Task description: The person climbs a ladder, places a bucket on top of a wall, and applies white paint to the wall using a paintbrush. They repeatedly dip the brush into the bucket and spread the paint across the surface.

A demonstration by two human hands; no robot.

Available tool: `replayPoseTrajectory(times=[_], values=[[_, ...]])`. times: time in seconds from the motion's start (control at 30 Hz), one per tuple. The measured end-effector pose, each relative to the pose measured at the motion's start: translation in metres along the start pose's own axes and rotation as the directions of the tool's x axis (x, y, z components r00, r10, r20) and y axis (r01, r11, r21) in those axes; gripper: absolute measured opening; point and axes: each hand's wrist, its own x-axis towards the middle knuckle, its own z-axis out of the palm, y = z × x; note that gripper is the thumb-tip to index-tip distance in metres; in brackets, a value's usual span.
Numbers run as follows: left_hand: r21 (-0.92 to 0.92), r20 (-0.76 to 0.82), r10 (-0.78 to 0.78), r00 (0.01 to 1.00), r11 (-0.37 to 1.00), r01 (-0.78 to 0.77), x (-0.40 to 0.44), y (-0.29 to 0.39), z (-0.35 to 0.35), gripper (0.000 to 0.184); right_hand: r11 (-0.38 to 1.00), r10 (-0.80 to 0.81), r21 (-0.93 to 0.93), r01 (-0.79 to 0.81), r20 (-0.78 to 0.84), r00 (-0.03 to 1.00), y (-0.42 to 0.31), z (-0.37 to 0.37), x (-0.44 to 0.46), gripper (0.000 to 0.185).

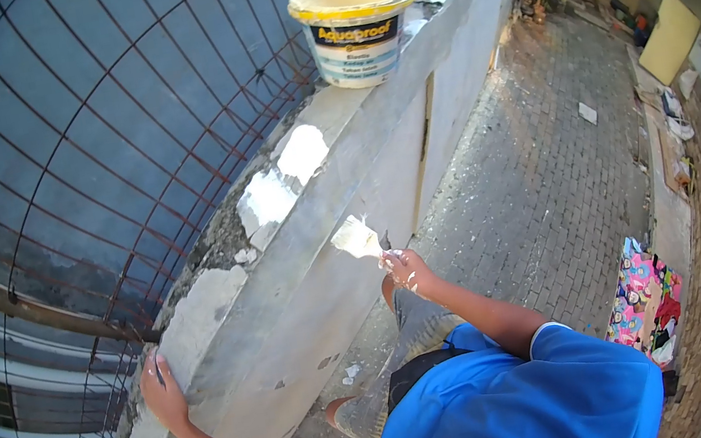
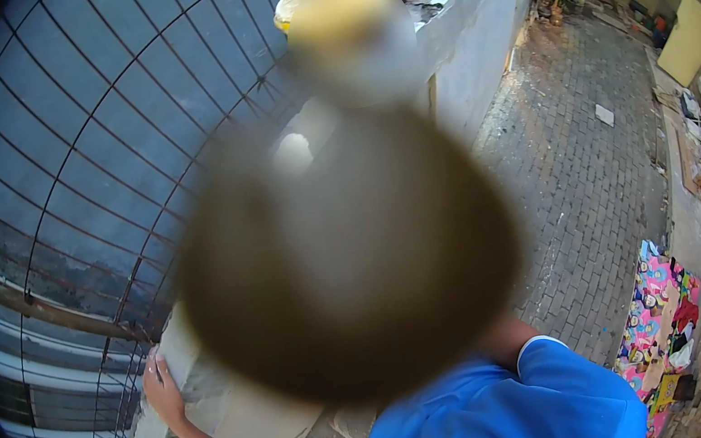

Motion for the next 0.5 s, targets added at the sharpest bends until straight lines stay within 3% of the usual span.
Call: replayPoseTrajectory(times=[0.17, 0.2, 0.33, 0.4, 0.47, 0.5], values=[[0.007, 0.000, 0.009, 1.000, 1.000, -0.009, 0.000, 0.001, -0.001, 0.043, 0.956, -0.127, -0.291, 0.047, -0.263, 0.956, -0.045, -0.036, 0.000, 0.026], [0.006, 0.002, 0.013, 1.000, 1.000, -0.013, 0.000, 0.001, -0.001, 0.043, 0.987, -0.080, -0.156, 0.034, -0.294, 0.953, -0.017, -0.067, 0.028, 0.024], [0.028, 0.008, 0.021, 1.000, 0.999, -0.021, 0.000, -0.002, 0.000, 0.043, 0.902, -0.378, -0.377, 0.210, -0.454, 0.807, -0.056, -0.131, 0.073, 0.017], [0.038, 0.007, 0.024, 1.000, 0.999, -0.024, -0.001, 0.000, 0.000, 0.043, 0.966, -0.245, -0.197, 0.167, -0.491, 0.836, -0.086, -0.166, 0.103, 0.014], [0.049, 0.003, 0.046, 0.999, 0.998, -0.046, -0.001, -0.003, 0.001, 0.042, 0.911, -0.398, -0.319, 0.263, -0.510, 0.762, -0.133, -0.183, 0.125, 0.012], [0.057, 0.014, 0.042, 0.999, 0.997, -0.043, 0.000, -0.001, 0.001, 0.043, 0.910, -0.414, -0.252, 0.330, -0.497, 0.763, -0.142, -0.208, 0.155, 0.011]])
